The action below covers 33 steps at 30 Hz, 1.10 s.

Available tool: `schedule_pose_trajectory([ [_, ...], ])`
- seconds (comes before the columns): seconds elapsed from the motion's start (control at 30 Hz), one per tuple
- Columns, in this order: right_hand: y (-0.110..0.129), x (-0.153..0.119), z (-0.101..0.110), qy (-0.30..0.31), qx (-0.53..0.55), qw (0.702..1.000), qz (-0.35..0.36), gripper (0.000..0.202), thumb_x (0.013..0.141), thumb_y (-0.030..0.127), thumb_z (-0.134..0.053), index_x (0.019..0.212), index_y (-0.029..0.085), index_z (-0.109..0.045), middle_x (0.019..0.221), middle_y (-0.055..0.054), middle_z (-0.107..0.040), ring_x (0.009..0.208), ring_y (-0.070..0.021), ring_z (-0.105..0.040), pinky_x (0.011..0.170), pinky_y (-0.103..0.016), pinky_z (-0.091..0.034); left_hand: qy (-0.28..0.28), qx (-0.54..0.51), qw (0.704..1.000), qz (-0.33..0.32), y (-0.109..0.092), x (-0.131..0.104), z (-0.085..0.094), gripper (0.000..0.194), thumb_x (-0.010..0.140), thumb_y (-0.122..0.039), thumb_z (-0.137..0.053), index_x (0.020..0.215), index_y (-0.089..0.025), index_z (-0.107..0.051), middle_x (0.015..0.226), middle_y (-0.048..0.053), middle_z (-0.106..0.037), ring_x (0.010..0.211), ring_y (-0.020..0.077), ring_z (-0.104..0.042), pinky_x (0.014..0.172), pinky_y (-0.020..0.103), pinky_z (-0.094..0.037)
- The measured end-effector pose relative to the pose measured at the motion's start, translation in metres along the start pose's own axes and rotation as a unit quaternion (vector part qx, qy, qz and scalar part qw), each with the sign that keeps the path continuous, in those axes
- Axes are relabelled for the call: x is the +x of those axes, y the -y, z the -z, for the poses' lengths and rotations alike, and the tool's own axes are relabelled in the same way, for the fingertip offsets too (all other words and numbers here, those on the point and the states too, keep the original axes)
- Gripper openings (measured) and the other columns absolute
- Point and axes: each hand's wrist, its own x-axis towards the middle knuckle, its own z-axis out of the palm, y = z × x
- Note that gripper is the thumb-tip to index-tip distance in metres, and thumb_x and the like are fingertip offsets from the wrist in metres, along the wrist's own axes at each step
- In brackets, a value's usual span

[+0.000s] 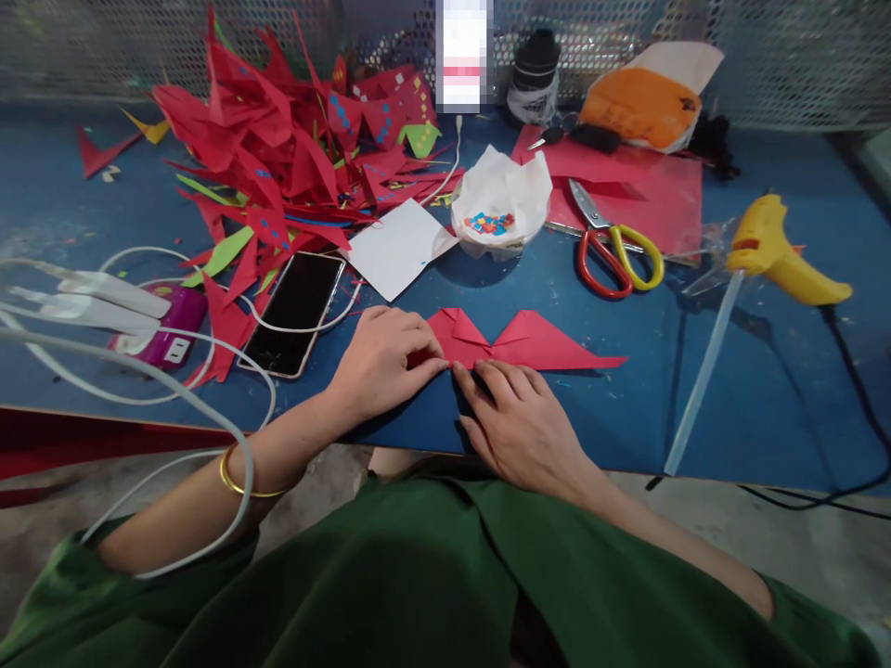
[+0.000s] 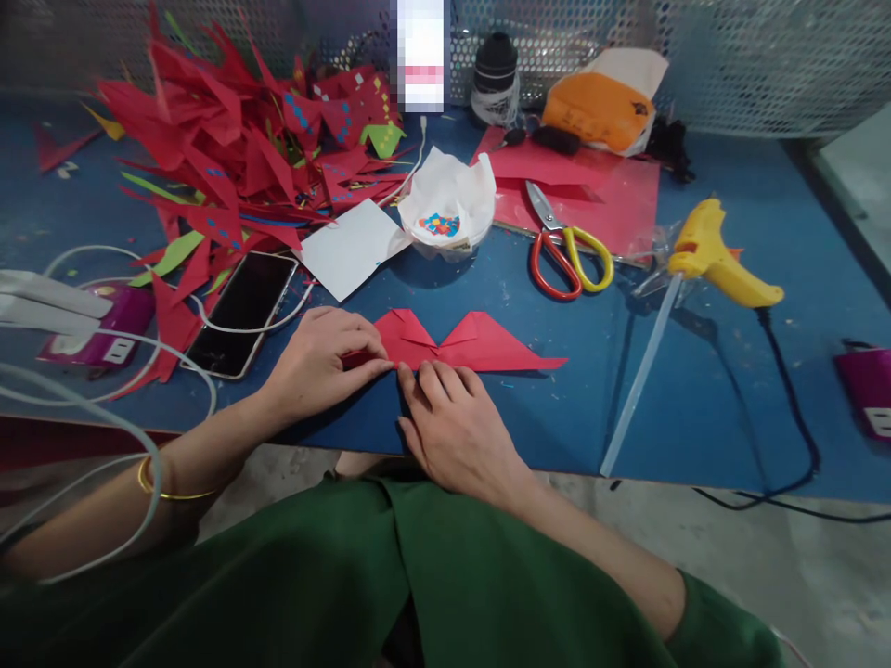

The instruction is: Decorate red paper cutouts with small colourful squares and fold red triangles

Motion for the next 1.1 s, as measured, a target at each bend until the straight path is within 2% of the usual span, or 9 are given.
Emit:
schedule_pose_trajectory([
  [0.23, 0.000, 0.000, 0.003, 0.001, 0.011, 1.000, -0.007, 0.051, 0.100, 0.034, -0.039, 0.142, 0.006, -0.050, 0.123, -0.020, -0.060, 0.114, -0.0292, -0.050, 0.094, -0.042, -0.041, -0.023, 0.002, 0.999, 0.047, 0.005, -0.011, 0.003, 0.016, 0.087, -0.032, -0.069, 0.074, -0.022, -0.070, 0.087, 0.000, -0.072, 0.084, 0.0190, -0.063, 0.085, 0.041, -0.037],
  [0.47, 0.001, 0.000, 0.002, -0.003, 0.010, 1.000, -0.009, 0.051, 0.100, 0.033, -0.041, 0.142, 0.006, -0.049, 0.123, -0.020, -0.060, 0.114, -0.0295, -0.050, 0.094, -0.042, -0.042, -0.005, 0.036, 0.999, 0.037, 0.019, -0.019, 0.017, 0.020, 0.090, -0.033, -0.064, 0.074, -0.021, -0.069, 0.089, 0.001, -0.070, 0.086, 0.0204, -0.062, 0.084, 0.040, -0.041],
  [0.6, 0.001, 0.001, 0.002, -0.006, 0.009, 1.000, -0.009, 0.050, 0.099, 0.032, -0.042, 0.141, 0.006, -0.049, 0.122, -0.019, -0.060, 0.113, -0.0297, -0.050, 0.093, -0.042, -0.042, -0.009, 0.101, 0.994, 0.037, 0.014, -0.025, 0.022, 0.017, 0.090, -0.032, -0.062, 0.078, -0.021, -0.067, 0.093, 0.003, -0.071, 0.089, 0.0233, -0.063, 0.085, 0.042, -0.042],
  [0.7, 0.001, 0.001, 0.002, -0.009, 0.010, 1.000, -0.009, 0.050, 0.099, 0.033, -0.042, 0.140, 0.006, -0.051, 0.122, -0.019, -0.060, 0.113, -0.0296, -0.050, 0.093, -0.042, -0.042, -0.096, 0.170, 0.981, 0.010, -0.005, -0.035, 0.016, 0.013, 0.093, -0.027, -0.058, 0.093, -0.021, -0.070, 0.096, 0.004, -0.075, 0.094, 0.0241, -0.066, 0.090, 0.042, -0.043],
  [0.73, 0.001, 0.001, 0.002, -0.011, 0.011, 1.000, -0.009, 0.049, 0.099, 0.033, -0.042, 0.140, 0.007, -0.051, 0.121, -0.019, -0.060, 0.113, -0.0294, -0.050, 0.093, -0.042, -0.042, -0.115, 0.191, 0.974, -0.029, -0.013, -0.038, 0.013, 0.016, 0.093, -0.023, -0.057, 0.100, -0.021, -0.071, 0.098, 0.004, -0.076, 0.094, 0.0232, -0.067, 0.092, 0.041, -0.043],
  [0.83, 0.001, 0.000, 0.001, -0.013, 0.015, 1.000, -0.008, 0.049, 0.099, 0.032, -0.042, 0.140, 0.007, -0.051, 0.121, -0.019, -0.060, 0.112, -0.0285, -0.051, 0.093, -0.041, -0.042, -0.101, 0.218, 0.961, -0.139, -0.033, -0.049, -0.001, 0.025, 0.095, -0.021, -0.055, 0.116, -0.017, -0.068, 0.111, 0.002, -0.076, 0.099, 0.0202, -0.068, 0.096, 0.037, -0.043],
  [0.97, 0.001, -0.001, 0.000, -0.014, 0.014, 1.000, -0.009, 0.049, 0.099, 0.031, -0.042, 0.140, 0.006, -0.051, 0.126, -0.020, -0.059, 0.114, -0.0290, -0.050, 0.095, -0.042, -0.041, -0.048, 0.239, 0.958, -0.147, -0.040, -0.056, -0.016, 0.045, 0.100, -0.035, -0.046, 0.130, -0.005, -0.060, 0.134, 0.013, -0.065, 0.121, 0.0253, -0.061, 0.099, 0.039, -0.044],
  [1.1, 0.002, -0.001, 0.000, -0.013, 0.011, 1.000, -0.012, 0.049, 0.099, 0.031, -0.042, 0.140, 0.006, -0.052, 0.127, -0.020, -0.060, 0.114, -0.0295, -0.050, 0.096, -0.043, -0.041, -0.021, 0.250, 0.959, -0.134, -0.037, -0.059, -0.020, 0.057, 0.101, -0.045, -0.040, 0.136, -0.002, -0.055, 0.141, 0.016, -0.058, 0.127, 0.0278, -0.057, 0.102, 0.040, -0.043],
])
